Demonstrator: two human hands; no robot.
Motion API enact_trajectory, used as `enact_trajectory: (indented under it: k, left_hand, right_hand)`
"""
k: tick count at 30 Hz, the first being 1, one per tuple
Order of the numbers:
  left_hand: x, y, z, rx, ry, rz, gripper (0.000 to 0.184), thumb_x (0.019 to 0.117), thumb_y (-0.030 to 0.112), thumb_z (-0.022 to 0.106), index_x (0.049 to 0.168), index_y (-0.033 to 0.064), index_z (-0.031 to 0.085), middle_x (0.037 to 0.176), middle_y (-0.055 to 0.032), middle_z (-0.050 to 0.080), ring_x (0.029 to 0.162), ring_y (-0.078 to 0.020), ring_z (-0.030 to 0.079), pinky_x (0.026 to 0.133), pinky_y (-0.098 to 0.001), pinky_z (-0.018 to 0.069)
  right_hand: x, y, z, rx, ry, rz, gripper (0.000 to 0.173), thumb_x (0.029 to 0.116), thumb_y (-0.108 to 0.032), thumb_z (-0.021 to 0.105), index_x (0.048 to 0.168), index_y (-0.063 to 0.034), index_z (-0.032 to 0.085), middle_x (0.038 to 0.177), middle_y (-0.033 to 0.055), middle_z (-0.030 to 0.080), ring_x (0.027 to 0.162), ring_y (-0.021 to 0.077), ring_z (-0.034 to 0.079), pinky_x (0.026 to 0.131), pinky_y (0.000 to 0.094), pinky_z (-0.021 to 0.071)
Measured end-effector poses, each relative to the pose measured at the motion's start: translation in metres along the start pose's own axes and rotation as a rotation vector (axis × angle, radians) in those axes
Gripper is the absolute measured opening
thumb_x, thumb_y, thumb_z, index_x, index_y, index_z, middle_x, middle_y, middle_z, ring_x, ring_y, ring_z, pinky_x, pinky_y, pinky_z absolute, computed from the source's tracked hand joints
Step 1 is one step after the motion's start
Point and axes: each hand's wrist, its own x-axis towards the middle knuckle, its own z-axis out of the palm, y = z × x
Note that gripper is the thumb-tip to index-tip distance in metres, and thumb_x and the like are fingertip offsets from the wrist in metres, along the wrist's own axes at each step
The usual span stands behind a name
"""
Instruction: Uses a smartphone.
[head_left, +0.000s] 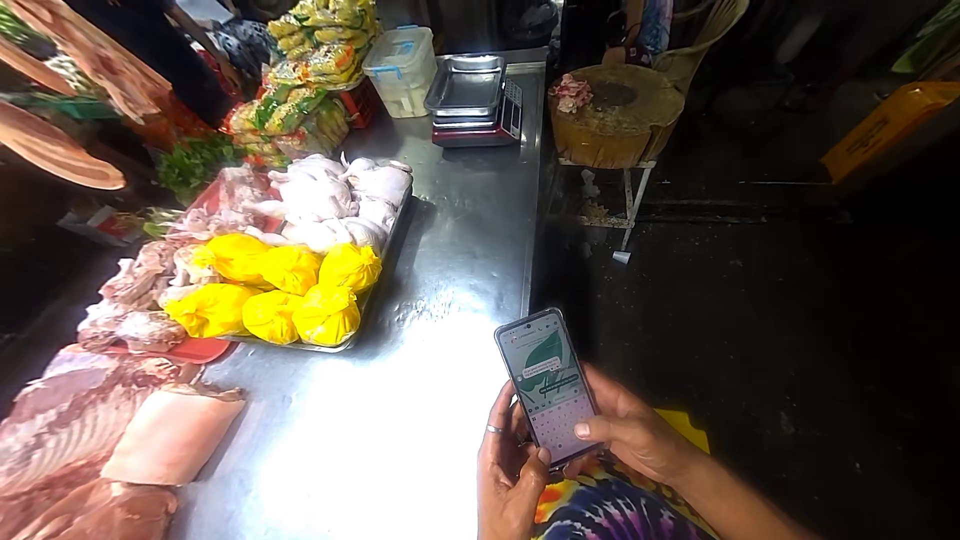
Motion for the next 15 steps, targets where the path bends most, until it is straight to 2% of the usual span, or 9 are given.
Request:
enact_trajectory:
  k: [5,10,15]
  left_hand:
    - [0.0006,0.0031,0.0031,0.017,0.016,-0.004,0.081,0.0894,0.005,0.064,0.155,-0.0074,0.019,0.141,-0.0137,0.059,0.119,-0.0174,0.065,0.099,-0.0333,0.0561]
    - [-0.0021,0.0016,0.0007,0.004,0.027,-0.005,0.083,0.0892,0.007,0.067,0.155,-0.0086,0.018,0.139,-0.0174,0.059,0.117,-0.0199,0.066,0.097,-0.0337,0.0572]
    - [-0.0021,0.0024,-0.0003,0.016,0.009,0.022,0.082,0.091,0.009,0.067,0.156,-0.0072,0.02,0.142,-0.014,0.057,0.12,-0.0177,0.065,0.097,-0.033,0.0569]
  right_hand:
    - [-0.0001,-0.0008,0.0006,-0.002,-0.007,-0.001,0.068,0.0919,0.001,0.057,0.153,-0.01,0.03,0.131,0.0141,0.065,0.108,0.031,0.072,0.074,0.0461,0.0663]
    - [-0.0002,-0.0007,0.002,0.0,-0.019,-0.008,0.068,0.0923,0.002,0.057,0.154,-0.0096,0.029,0.131,0.0151,0.065,0.109,0.0322,0.072,0.075,0.0473,0.0663]
    - [0.0007,-0.0001,0.0046,-0.01,-0.005,-0.002,0.068,0.0916,0.001,0.057,0.153,-0.0089,0.03,0.13,0.0143,0.065,0.108,0.0307,0.072,0.075,0.046,0.0664]
